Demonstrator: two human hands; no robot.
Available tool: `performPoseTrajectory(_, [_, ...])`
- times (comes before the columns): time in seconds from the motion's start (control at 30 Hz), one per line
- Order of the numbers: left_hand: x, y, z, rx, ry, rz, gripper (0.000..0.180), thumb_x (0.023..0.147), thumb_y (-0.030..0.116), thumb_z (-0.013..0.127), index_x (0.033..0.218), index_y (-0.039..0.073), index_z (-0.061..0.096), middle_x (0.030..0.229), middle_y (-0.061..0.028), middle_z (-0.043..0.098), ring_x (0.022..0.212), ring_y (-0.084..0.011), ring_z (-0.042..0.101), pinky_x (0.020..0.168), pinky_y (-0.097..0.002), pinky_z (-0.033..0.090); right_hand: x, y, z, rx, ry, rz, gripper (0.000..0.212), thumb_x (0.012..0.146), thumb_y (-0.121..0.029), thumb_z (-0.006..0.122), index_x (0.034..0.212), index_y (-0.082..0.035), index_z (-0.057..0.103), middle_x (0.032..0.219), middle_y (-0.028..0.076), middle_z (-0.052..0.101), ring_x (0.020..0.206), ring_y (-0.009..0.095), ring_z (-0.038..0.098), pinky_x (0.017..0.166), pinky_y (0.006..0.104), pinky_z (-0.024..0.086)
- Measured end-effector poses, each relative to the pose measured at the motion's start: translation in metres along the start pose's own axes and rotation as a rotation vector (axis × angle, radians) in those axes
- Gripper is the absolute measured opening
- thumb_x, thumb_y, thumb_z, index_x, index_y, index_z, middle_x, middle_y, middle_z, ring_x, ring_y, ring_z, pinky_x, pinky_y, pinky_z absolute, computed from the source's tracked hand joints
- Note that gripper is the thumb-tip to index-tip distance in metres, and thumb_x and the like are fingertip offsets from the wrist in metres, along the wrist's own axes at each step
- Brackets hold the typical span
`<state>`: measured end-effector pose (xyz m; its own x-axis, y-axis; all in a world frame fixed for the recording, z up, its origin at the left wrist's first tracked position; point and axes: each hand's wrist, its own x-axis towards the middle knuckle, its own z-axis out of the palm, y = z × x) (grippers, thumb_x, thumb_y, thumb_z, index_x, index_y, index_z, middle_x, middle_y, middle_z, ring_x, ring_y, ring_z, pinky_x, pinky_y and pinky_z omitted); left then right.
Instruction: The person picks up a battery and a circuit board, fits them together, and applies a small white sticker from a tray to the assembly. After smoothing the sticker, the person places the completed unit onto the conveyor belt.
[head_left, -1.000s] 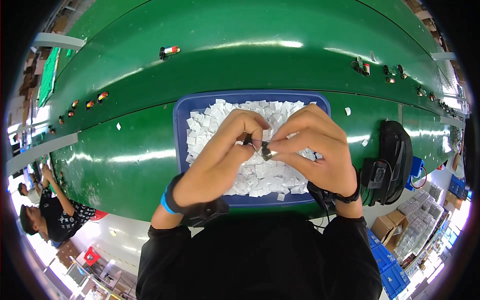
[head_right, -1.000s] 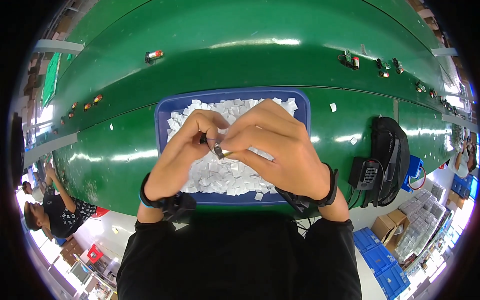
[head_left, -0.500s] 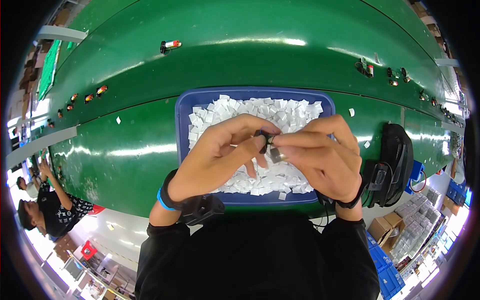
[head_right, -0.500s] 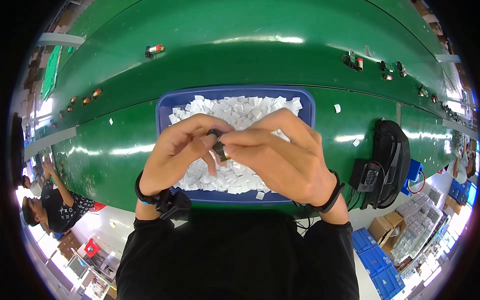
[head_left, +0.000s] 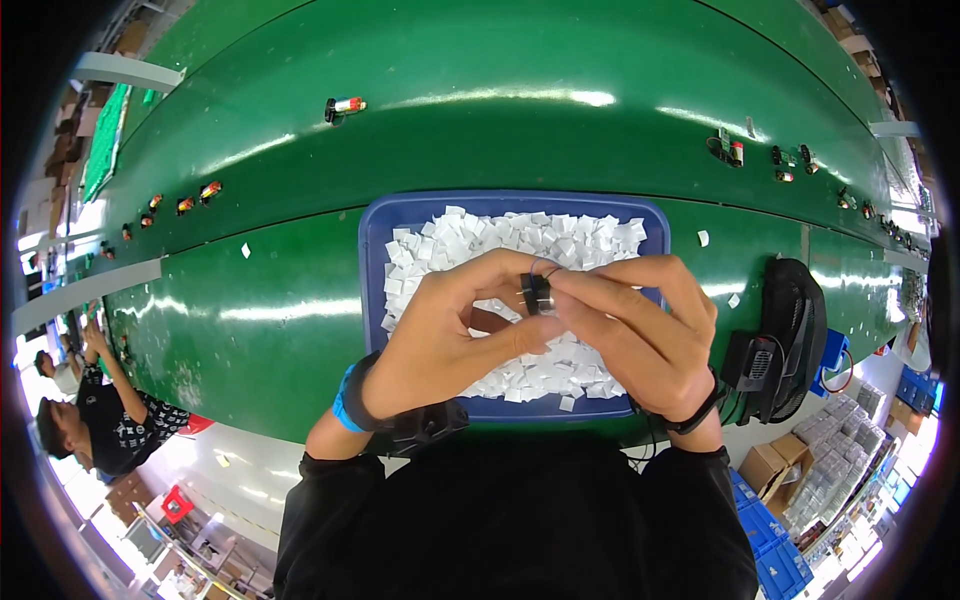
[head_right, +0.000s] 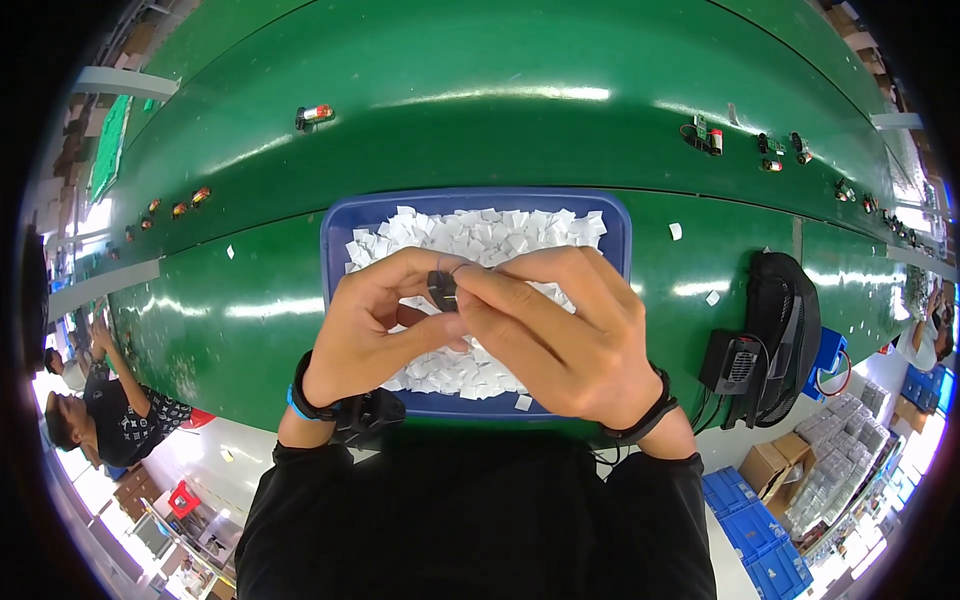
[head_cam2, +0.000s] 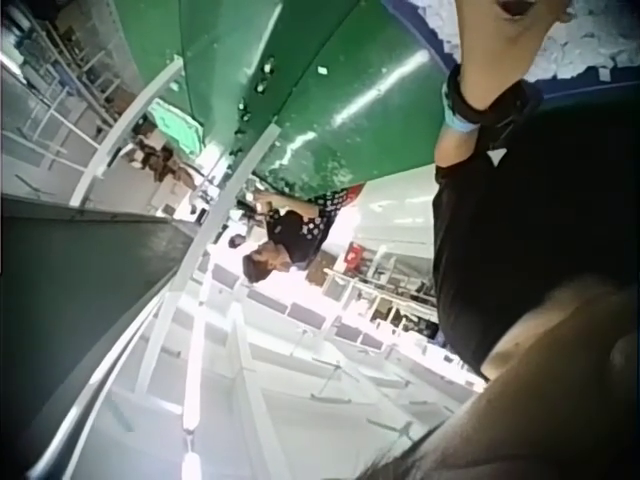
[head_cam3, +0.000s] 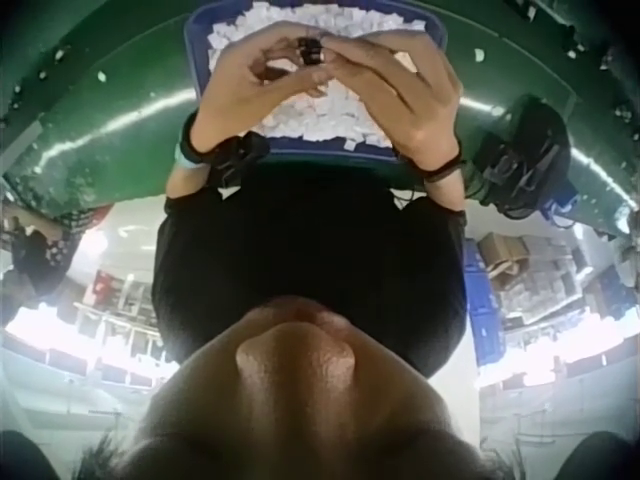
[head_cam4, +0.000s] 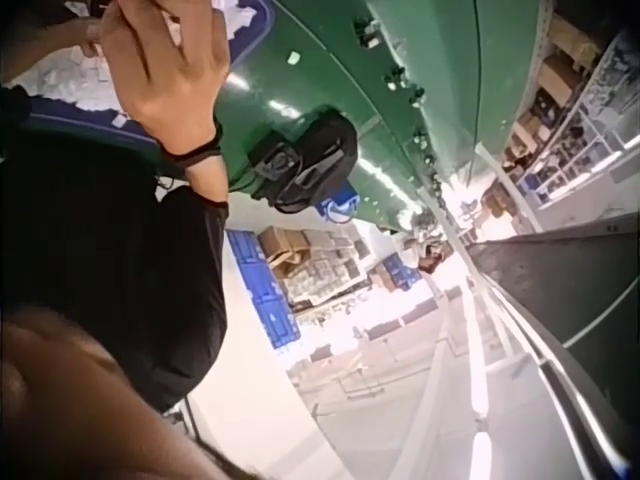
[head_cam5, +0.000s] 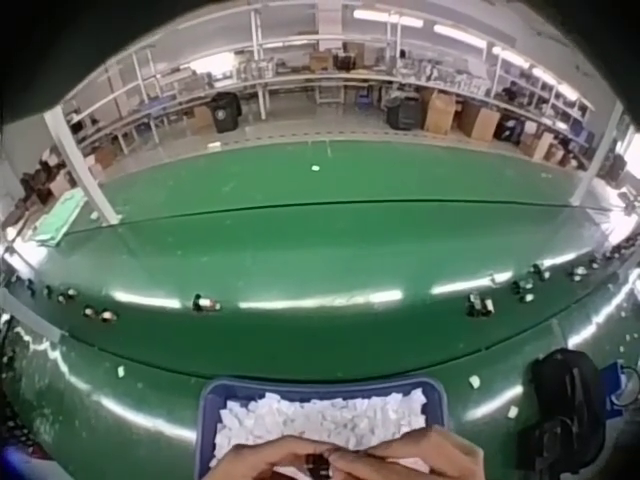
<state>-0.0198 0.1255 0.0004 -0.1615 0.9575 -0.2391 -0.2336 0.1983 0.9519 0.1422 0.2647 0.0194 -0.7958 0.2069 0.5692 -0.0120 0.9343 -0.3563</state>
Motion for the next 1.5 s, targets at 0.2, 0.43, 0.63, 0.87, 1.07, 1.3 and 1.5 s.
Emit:
performPoseTrajectory(0.2, [-0.002,0.005,0.003,-0.184,0.088,0.103,0.032,0.093,-0.003,0.07,0.123,-0.005,0.058,0.118,-0.0211,0.07,0.105,-0.025,0.071,0.084,-0.0358,0.062,-0.003,0.0,-0.01,0.205,0.073,0.181,0.037,0.067,-0.007,0.09,0.099,-0.006,0.072,0.102,0.009,0.074,0.081,0.022,0.065,0.069,0.0305,0.052])
performPoseTrajectory(0.43, [-0.002,-0.005,0.007,0.095,0.139,0.46,0.036,0.091,-0.004,0.073,0.124,-0.004,0.059,0.123,-0.0229,0.069,0.114,-0.03,0.069,0.095,-0.0389,0.059,-0.011,-0.009,-0.005,0.58,0.083,0.336,0.041,0.075,-0.004,0.089,0.108,-0.001,0.064,0.104,0.013,0.073,0.076,0.019,0.068,0.067,0.0293,0.054])
performPoseTrajectory(0.63, [-0.003,-0.005,0.01,0.296,0.176,0.555,0.041,0.087,-0.001,0.078,0.125,-0.004,0.062,0.122,-0.0224,0.071,0.111,-0.0284,0.072,0.092,-0.0369,0.059,-0.013,-0.016,0.005,0.698,0.263,0.432,0.036,0.082,0.002,0.083,0.112,0.001,0.064,0.097,0.012,0.075,0.075,0.014,0.072,0.059,0.0235,0.054])
performPoseTrajectory(0.87, [-0.007,-0.002,0.013,0.332,0.215,0.502,0.043,0.082,0.003,0.085,0.12,-0.001,0.067,0.115,-0.0199,0.075,0.096,-0.0223,0.075,0.076,-0.0302,0.06,-0.017,-0.011,-0.007,0.81,0.133,0.422,0.031,0.087,0.011,0.074,0.114,0.007,0.059,0.099,0.02,0.073,0.069,0.014,0.068,0.062,0.0242,0.054])
performPoseTrajectory(1.07, [-0.005,0.003,0.014,0.482,0.227,0.598,0.041,0.081,0.002,0.085,0.119,0.0,0.068,0.115,-0.0192,0.075,0.09,-0.0229,0.075,0.073,-0.0286,0.059,-0.017,-0.011,-0.001,0.874,0.174,0.432,0.028,0.087,0.011,0.074,0.11,0.007,0.06,0.1,0.02,0.073,0.065,0.011,0.066,0.057,0.0228,0.052])
performPoseTrajectory(1.3, [-0.005,0.007,0.015,0.573,0.237,0.659,0.042,0.079,-0.002,0.083,0.119,0.001,0.069,0.116,-0.0184,0.075,0.089,-0.0263,0.074,0.074,-0.0303,0.059,-0.017,-0.014,-0.007,0.917,0.195,0.674,0.028,0.086,0.007,0.078,0.109,0.006,0.063,0.091,0.017,0.074,0.058,0.009,0.063,0.048,0.0214,0.049])
performPoseTrajectory(1.5, [-0.005,0.006,0.015,0.633,0.262,0.667,0.044,0.078,-0.002,0.083,0.12,0.001,0.069,0.117,-0.017,0.075,0.09,-0.0263,0.073,0.075,-0.0313,0.059,-0.014,-0.006,-0.007,0.944,0.026,0.59,0.022,0.089,0.002,0.076,0.109,0.007,0.067,0.084,0.014,0.073,0.055,0.009,0.062,0.046,0.0207,0.047])
